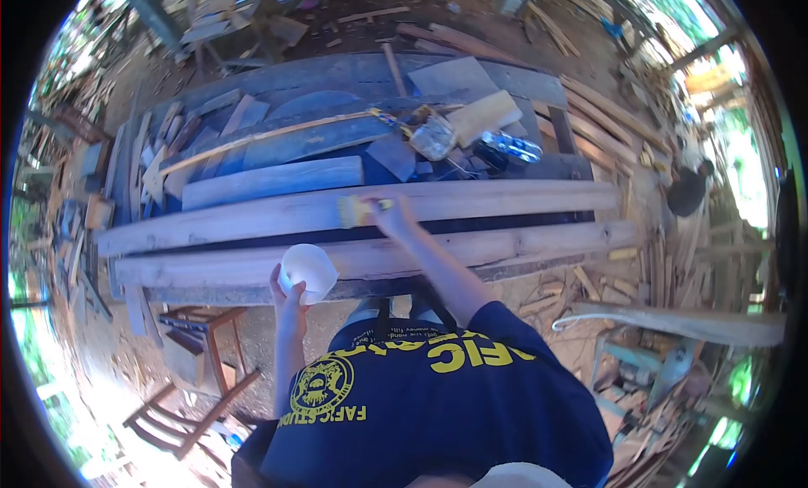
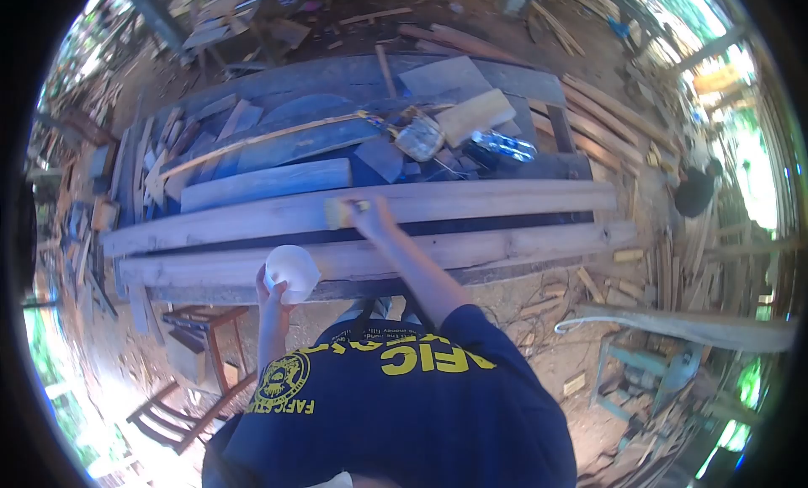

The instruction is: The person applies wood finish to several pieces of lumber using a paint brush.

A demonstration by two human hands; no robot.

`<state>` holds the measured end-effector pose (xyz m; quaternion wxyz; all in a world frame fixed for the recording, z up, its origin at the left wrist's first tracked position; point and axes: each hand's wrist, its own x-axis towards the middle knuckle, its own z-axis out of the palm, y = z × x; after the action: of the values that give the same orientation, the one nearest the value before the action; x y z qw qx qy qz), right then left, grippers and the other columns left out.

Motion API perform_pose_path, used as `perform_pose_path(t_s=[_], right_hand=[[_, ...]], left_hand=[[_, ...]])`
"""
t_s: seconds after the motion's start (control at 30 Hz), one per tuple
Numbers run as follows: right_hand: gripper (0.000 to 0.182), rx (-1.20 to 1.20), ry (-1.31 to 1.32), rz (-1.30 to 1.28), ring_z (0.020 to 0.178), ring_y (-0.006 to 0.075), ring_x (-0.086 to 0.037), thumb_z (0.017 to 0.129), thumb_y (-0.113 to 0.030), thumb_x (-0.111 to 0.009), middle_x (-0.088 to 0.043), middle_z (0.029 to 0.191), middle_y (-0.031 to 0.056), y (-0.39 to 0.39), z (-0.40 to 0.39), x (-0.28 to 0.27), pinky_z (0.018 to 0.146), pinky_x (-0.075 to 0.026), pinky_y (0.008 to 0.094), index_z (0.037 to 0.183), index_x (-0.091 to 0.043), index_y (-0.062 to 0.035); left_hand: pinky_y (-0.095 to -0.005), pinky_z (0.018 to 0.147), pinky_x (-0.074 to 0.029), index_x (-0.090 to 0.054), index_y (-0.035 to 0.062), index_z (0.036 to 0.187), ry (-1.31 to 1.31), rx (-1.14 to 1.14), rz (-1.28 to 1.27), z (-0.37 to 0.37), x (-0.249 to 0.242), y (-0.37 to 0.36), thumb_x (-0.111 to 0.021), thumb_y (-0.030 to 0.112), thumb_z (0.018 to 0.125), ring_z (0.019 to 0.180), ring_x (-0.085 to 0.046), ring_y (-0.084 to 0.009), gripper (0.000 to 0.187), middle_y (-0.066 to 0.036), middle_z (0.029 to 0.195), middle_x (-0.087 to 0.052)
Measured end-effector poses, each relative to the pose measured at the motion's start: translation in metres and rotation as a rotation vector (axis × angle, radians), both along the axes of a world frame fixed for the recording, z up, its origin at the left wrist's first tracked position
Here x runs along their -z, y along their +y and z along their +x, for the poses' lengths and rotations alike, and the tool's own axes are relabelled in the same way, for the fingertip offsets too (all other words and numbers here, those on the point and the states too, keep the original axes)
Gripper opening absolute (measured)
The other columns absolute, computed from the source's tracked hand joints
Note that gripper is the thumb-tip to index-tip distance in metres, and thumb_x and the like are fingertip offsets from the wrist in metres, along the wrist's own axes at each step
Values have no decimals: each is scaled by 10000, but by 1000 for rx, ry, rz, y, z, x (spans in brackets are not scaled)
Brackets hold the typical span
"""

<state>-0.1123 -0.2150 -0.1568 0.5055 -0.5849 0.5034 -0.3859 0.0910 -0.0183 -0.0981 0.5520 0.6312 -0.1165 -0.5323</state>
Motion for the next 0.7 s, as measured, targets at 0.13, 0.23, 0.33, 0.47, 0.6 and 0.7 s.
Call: perform_pose_path(t_s=[0.13,0.23,0.33,0.47,0.6,0.7], right_hand=[[65,200,-104,12,712,158,-587,868,-69,-568,-597,869,69,-45,-214,29,499,-498,290,915,-612,-59],[101,387,199,-211,595,138,-580,836,-10,-543,-573,700,14,-67,-332,10,487,-458,263,800,-619,-66],[163,387,550,-367,575,146,-574,827,-29,-505,-553,601,9,-76,-324,-2,507,-420,288,701,-604,-54],[109,193,500,-248,640,179,-553,825,-99,-511,-587,748,69,-72,-194,93,568,-455,320,782,-595,-43],[36,-23,777,-397,672,278,-619,741,-137,-598,-605,704,95,-18,-96,-20,616,-498,374,770,-615,-123],[59,45,266,-365,690,298,-603,723,-93,-628,-612,735,102,-27,-130,-20,647,-499,373,779,-621,-108]], left_hand=[[-470,877,-464,-239,213,1407,25,113,-44,-15,3,-8,-594,90,766,1233,-386,-296,743,-110,1354,-334],[-463,865,-469,-239,214,1406,3,169,3,-27,-2,-15,-601,107,759,1230,-391,-289,749,-105,1351,-340],[-446,829,-488,-237,214,1408,-2,217,34,-35,1,-24,-603,113,756,1224,-399,-288,755,-110,1342,-347],[-471,833,-513,-236,207,1404,25,274,-15,-53,-3,-45,-598,100,745,1235,-394,-305,760,-122,1341,-340],[-506,890,-498,-226,188,1403,54,346,-90,-73,-8,-74,-590,81,732,1249,-385,-319,771,-132,1351,-321],[-489,897,-498,-220,183,1406,19,412,-51,-92,-16,-92,-601,102,720,1250,-385,-315,789,-133,1352,-316]])
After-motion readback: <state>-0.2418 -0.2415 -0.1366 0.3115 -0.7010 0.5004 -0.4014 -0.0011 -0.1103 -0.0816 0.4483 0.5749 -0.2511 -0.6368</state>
